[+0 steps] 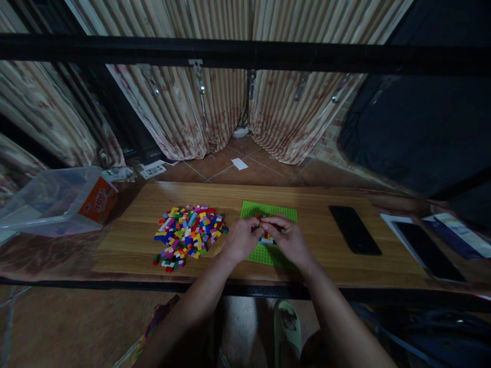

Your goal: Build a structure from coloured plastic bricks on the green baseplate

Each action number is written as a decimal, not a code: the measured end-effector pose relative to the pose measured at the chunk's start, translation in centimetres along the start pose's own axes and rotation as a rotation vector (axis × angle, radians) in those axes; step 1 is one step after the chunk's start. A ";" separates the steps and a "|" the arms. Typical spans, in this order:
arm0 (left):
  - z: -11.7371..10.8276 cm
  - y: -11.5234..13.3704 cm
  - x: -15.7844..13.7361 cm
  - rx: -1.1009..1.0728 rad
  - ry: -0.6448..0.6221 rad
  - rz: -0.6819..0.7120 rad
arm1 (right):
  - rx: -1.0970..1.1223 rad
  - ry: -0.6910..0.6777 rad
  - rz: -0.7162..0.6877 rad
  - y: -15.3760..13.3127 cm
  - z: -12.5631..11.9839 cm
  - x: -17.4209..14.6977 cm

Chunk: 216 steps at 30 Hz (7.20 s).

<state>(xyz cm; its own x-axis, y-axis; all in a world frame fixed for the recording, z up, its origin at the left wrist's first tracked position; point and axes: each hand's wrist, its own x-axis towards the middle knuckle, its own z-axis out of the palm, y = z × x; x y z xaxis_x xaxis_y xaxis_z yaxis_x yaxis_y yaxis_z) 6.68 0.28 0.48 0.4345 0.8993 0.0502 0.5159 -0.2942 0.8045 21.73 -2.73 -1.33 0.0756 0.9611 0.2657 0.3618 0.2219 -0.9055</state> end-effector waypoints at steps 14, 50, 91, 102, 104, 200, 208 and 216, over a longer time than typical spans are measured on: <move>0.0 0.9 -0.4 0.143 0.022 -0.092 | -0.234 0.015 -0.194 -0.5 0.4 -0.7; -0.5 -0.8 0.2 0.167 0.090 -0.085 | -0.219 0.279 0.118 3.7 -1.7 1.1; 0.9 -1.1 0.2 -0.354 0.001 0.006 | 0.047 0.095 0.019 0.1 0.3 -0.3; -0.1 -2.0 0.4 -0.138 0.085 -0.094 | -0.147 0.312 0.119 3.2 -5.3 -0.1; -0.2 -1.9 0.5 -0.117 0.099 -0.104 | -0.168 0.277 0.131 3.5 -5.4 -0.2; 5.1 0.9 3.8 0.106 0.188 0.003 | 0.219 0.251 0.467 3.6 -1.9 1.0; 5.4 1.0 3.7 0.154 0.223 0.049 | 0.238 0.283 0.485 3.5 -1.6 1.2; 4.5 0.7 3.5 0.056 0.152 0.033 | 0.284 0.250 0.455 2.8 -2.1 1.0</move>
<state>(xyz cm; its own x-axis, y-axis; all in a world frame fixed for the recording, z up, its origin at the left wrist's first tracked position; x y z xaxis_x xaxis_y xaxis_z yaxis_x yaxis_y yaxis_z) 11.91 1.71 -1.43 0.3370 0.9262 0.1689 0.5454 -0.3382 0.7669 24.74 -1.53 -2.87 0.3943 0.9095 -0.1316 -0.0185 -0.1353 -0.9906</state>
